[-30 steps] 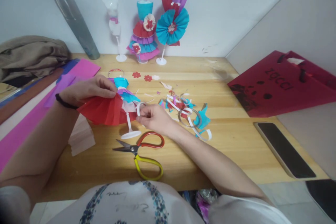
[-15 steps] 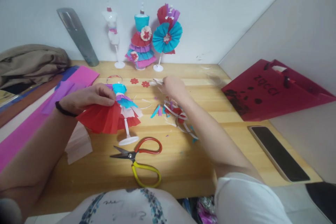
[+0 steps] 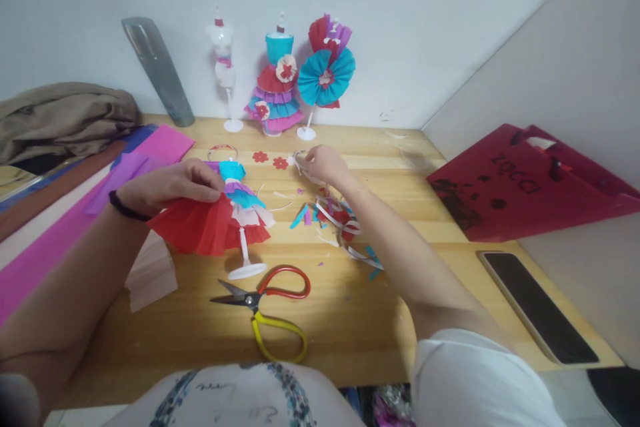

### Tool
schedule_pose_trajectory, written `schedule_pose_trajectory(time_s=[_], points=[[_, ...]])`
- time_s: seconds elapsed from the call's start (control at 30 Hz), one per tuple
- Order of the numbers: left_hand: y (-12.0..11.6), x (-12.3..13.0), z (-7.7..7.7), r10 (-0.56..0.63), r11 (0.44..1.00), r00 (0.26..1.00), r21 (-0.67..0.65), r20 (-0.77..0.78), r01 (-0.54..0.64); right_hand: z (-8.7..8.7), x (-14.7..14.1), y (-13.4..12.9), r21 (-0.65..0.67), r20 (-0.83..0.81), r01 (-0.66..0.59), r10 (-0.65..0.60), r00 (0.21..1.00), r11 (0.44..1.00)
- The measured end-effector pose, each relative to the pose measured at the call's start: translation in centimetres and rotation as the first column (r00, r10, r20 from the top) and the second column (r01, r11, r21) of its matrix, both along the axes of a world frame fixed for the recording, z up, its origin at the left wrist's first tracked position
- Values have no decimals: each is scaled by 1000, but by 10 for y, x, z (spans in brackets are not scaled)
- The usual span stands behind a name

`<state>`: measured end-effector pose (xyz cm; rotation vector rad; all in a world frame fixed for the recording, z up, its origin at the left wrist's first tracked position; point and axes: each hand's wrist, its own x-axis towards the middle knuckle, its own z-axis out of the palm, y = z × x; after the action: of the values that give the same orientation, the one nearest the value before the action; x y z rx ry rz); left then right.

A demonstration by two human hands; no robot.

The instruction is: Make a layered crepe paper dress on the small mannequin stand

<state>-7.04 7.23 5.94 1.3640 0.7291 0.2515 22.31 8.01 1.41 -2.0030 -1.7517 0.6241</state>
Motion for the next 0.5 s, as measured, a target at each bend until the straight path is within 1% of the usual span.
schedule_pose_trajectory(time_s=[0.07, 0.17, 0.27, 0.33, 0.37, 0.43, 0.5], points=[[2, -3, -1, -14, 1000, 1000, 26, -2, 14, 4, -12, -15, -46, -1, -134, 134, 991, 990], [6, -7, -6, -20, 999, 1000, 41, 20, 19, 7, -31, -44, -67, -49, -320, 317, 947, 945], [10, -10, -11, -21, 998, 999, 53, 36, 19, 2, -48, -72, -50, -81, -438, 433, 898, 898], [11, -10, -12, -34, 997, 999, 68, 33, 32, -5, -57, -85, 22, -41, -465, 466, 884, 885], [12, -10, -12, -48, 996, 998, 79, 29, 45, -9, -61, -89, 114, 58, -482, 479, 876, 869], [12, -10, -10, -76, 992, 997, 103, 28, 73, -18, -68, -91, 238, 183, -543, 512, 839, 805], [11, -10, -8, -97, 988, 995, 128, 38, 92, -25, -74, -88, 298, 228, -570, 523, 821, 765]])
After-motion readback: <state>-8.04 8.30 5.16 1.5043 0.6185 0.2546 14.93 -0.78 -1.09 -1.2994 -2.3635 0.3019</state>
